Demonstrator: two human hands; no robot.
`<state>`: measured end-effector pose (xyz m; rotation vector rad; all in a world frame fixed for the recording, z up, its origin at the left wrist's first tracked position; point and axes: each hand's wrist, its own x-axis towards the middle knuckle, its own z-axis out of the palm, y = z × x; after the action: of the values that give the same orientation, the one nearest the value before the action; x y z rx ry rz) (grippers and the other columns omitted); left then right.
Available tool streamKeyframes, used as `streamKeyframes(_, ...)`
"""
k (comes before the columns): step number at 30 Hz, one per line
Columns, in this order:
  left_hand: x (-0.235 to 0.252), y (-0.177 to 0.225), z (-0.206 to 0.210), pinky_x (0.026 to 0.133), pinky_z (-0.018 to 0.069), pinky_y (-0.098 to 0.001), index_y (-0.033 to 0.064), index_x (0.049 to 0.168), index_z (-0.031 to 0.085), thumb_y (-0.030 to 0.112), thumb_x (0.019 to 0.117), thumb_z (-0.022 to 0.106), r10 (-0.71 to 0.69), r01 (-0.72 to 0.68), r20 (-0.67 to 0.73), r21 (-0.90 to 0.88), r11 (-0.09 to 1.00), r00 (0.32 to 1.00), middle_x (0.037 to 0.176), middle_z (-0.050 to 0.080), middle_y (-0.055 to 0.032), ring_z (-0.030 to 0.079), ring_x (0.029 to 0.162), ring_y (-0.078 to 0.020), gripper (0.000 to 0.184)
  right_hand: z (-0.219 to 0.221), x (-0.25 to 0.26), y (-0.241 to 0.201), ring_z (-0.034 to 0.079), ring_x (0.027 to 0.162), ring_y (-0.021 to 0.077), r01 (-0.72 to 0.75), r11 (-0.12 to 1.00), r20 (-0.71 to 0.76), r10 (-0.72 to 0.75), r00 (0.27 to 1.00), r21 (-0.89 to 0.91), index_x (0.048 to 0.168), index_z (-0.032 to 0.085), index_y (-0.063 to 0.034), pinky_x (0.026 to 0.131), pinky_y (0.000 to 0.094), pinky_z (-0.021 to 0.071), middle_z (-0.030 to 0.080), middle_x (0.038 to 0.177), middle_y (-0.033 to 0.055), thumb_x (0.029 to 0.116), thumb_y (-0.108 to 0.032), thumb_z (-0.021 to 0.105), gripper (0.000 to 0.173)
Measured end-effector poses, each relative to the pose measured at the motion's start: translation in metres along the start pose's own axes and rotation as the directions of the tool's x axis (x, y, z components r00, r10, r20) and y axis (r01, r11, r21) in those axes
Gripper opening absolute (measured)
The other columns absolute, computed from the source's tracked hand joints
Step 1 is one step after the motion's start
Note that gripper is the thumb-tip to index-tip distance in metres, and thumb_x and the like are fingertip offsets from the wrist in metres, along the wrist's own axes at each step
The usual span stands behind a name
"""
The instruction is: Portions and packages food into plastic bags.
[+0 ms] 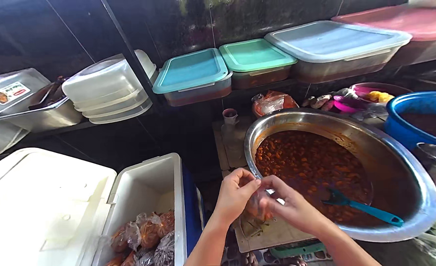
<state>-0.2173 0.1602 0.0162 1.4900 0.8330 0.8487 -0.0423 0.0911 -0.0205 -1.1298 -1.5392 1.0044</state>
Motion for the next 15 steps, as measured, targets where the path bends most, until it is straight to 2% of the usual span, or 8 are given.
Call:
streamKeyframes(2, 0.004, 0.015, 0.007, 0.068, 0.0583, -0.0289, 0.0025, 0.094, 0.068, 0.012, 0.0942, 0.068, 0.066, -0.064, 0.029, -0.058, 0.996, 0.997, 0.079, 0.068, -0.0076, 0.067, 0.069, -0.0140, 0.009, 0.006, 0.006, -0.008, 0.066, 0.093, 0.0064, 0.071, 0.994, -0.062, -0.076, 0.995, -0.080, 0.119, 0.056, -0.0064, 0.082, 0.0263, 0.0576, 0.068, 0.103, 0.0014, 0.0875, -0.036, 0.080, 0.050)
streamKeyframes(4, 0.006, 0.016, 0.006, 0.071, 0.0567, -0.0277, 0.0067, 0.101, 0.070, 0.021, 0.0925, 0.072, 0.183, -0.175, 0.071, -0.102, 0.979, 0.981, 0.086, 0.069, -0.0046, 0.066, 0.076, -0.0111, 0.017, 0.002, 0.014, -0.014, 0.061, 0.070, 0.0025, 0.132, 0.974, -0.195, -0.168, 0.966, -0.186, 0.095, 0.061, -0.0089, 0.064, 0.0198, 0.0525, 0.063, 0.078, -0.0026, 0.0882, -0.023, 0.078, 0.023)
streamKeyframes(6, 0.006, 0.002, -0.002, 0.092, 0.0530, -0.0316, 0.0153, 0.128, 0.063, 0.046, 0.0808, 0.082, 0.261, -0.260, 0.194, -0.030, 0.965, 0.946, 0.117, 0.065, 0.0009, 0.062, 0.106, -0.0090, 0.059, -0.007, 0.018, -0.029, 0.048, 0.058, -0.0012, 0.173, 0.940, -0.243, -0.248, 0.938, -0.295, 0.079, 0.054, -0.0133, 0.053, 0.0154, 0.0394, 0.051, 0.065, -0.0066, 0.0932, -0.028, 0.073, 0.028)
streamKeyframes(8, 0.000, -0.010, 0.001, 0.110, 0.0440, -0.0413, 0.0115, 0.140, 0.054, 0.037, 0.0667, 0.090, 0.135, -0.169, 0.313, 0.084, 0.982, 0.940, 0.131, 0.062, -0.0023, 0.058, 0.121, -0.0118, 0.086, -0.006, 0.020, -0.046, 0.043, 0.053, -0.0011, 0.178, 0.879, -0.237, -0.306, 0.922, -0.442, 0.071, 0.052, -0.0167, 0.048, 0.0172, 0.0353, 0.047, 0.060, -0.0086, 0.0938, -0.042, 0.072, 0.039)
streamKeyframes(11, -0.013, -0.010, 0.029, 0.116, 0.0375, -0.0445, 0.0031, 0.119, 0.066, 0.018, 0.0786, 0.083, -0.006, -0.082, 0.301, 0.281, 0.956, 0.954, 0.103, 0.072, -0.0005, 0.065, 0.104, -0.0056, 0.046, 0.006, 0.031, -0.052, 0.044, 0.051, 0.0041, 0.258, 0.781, -0.156, -0.410, 0.899, -0.568, 0.063, 0.050, -0.0142, 0.047, 0.0246, 0.0357, 0.044, 0.057, -0.0058, 0.0971, -0.036, 0.067, 0.044)
streamKeyframes(13, -0.008, -0.015, 0.034, 0.124, 0.0155, -0.0563, -0.0013, 0.113, 0.069, 0.013, 0.0940, 0.063, 0.061, -0.157, 0.329, 0.274, 0.949, 0.942, 0.105, 0.073, -0.0068, 0.064, 0.112, -0.0106, 0.025, -0.006, 0.048, -0.046, 0.044, 0.048, 0.0043, 0.237, 0.867, -0.253, -0.372, 0.893, -0.439, 0.063, 0.051, -0.0127, 0.045, 0.0238, 0.0373, 0.045, 0.055, -0.0052, 0.0926, -0.019, 0.069, 0.035)
streamKeyframes(14, -0.006, -0.016, 0.032, 0.124, 0.0139, -0.0580, -0.0005, 0.110, 0.072, 0.016, 0.0996, 0.056, 0.103, -0.198, 0.323, 0.279, 0.940, 0.941, 0.105, 0.074, -0.0074, 0.065, 0.113, -0.0117, 0.025, -0.017, 0.055, -0.042, 0.042, 0.046, 0.0041, 0.194, 0.932, -0.341, -0.297, 0.892, -0.307, 0.064, 0.050, -0.0124, 0.044, 0.0226, 0.0367, 0.045, 0.054, -0.0049, 0.0906, -0.013, 0.070, 0.033)
streamKeyframes(15, -0.006, -0.017, 0.028, 0.121, 0.0271, -0.0520, 0.0001, 0.107, 0.073, 0.020, 0.1036, 0.051, 0.149, -0.234, 0.288, 0.288, 0.929, 0.946, 0.103, 0.074, -0.0077, 0.066, 0.109, -0.0126, 0.029, -0.026, 0.059, -0.035, 0.041, 0.045, 0.0048, 0.122, 0.985, -0.424, -0.164, 0.890, -0.125, 0.064, 0.049, -0.0128, 0.044, 0.0224, 0.0362, 0.045, 0.053, -0.0039, 0.0908, -0.012, 0.070, 0.034)
